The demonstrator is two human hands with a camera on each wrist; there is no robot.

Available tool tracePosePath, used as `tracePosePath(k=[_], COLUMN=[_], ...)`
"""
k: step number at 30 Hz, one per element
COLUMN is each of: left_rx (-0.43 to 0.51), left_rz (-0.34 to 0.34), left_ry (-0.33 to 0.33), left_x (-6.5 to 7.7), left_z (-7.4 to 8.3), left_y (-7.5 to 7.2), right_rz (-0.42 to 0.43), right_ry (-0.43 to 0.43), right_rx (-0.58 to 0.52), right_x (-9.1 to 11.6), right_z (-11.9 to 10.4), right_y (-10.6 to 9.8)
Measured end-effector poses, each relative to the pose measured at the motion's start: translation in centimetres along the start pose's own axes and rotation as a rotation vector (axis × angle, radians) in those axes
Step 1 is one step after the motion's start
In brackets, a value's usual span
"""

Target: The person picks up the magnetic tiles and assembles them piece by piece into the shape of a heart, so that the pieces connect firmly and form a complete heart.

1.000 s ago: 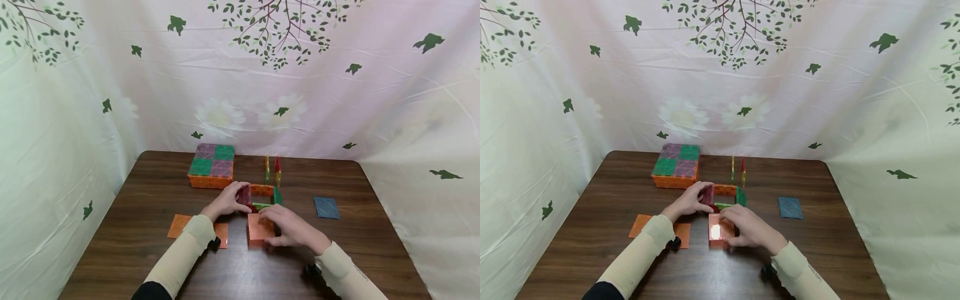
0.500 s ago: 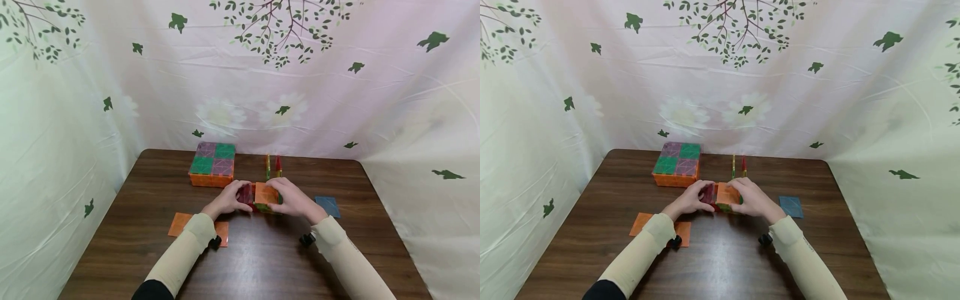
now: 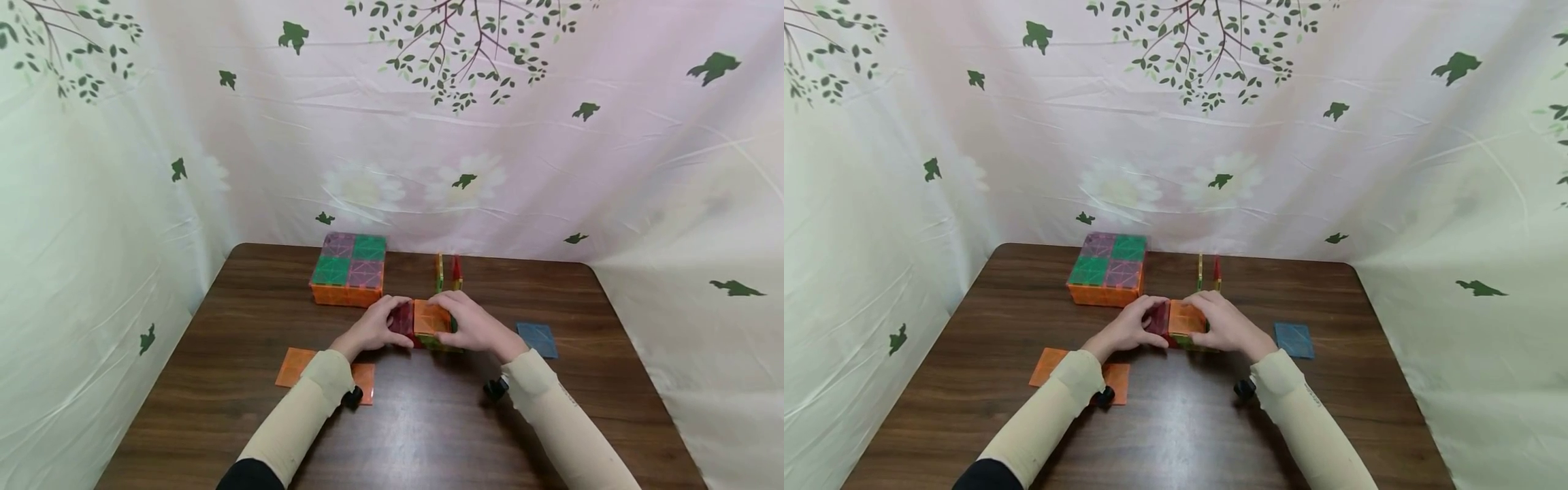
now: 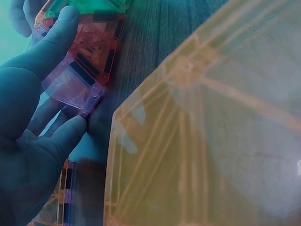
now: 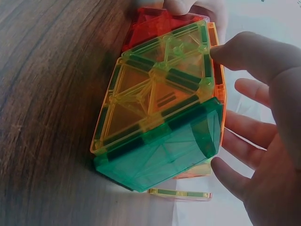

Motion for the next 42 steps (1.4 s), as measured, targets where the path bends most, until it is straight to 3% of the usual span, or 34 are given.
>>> tracePosePath(k=[11, 17, 23, 32, 35, 42], left_rx=[-0.022, -0.004, -0.015, 0.033, 0.008, -0.052], left_rz=[-0.010, -0.013, -0.016, -0.066, -0.031, 0.121], left_ry=[-0.020, -0.022, -0.008, -0.042, -0.008, 0.079], left_x=[-0.1, 0.2, 0.6, 0.9, 1.3, 2.5], left_z=[0.1, 0.2, 0.3, 0.3, 0.6, 1.1], left_y=[0.1, 0.4, 0.5, 0.8, 0.7, 0.3], right_rz=[0.003, -0.020, -0.088, -0.044, -0.012, 0.083], right_ry=[-0.030, 0.067, 0.161, 0.229, 0.236, 0.273], right_rx=[-0.032, -0.138, -0.145, -0.140, -0.127, -0.138], right_x=[-0.6, 0.7, 2.6, 3.7, 3.9, 4.2], right_z=[-0.3, 1.1, 2.5, 3.0, 2.8, 1.9], right_y=[0.1, 0.7, 1.6, 2.0, 1.9, 2.3])
Point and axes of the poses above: each hand's wrist, its own x-axis away from the middle knuckle, its own y-axis out of the palm, z = x × y, the point moved 6 cm from there along -x, towards the middle knuckle, and after that the axes turned 8 degrees about -y, right-handed, at the moved point
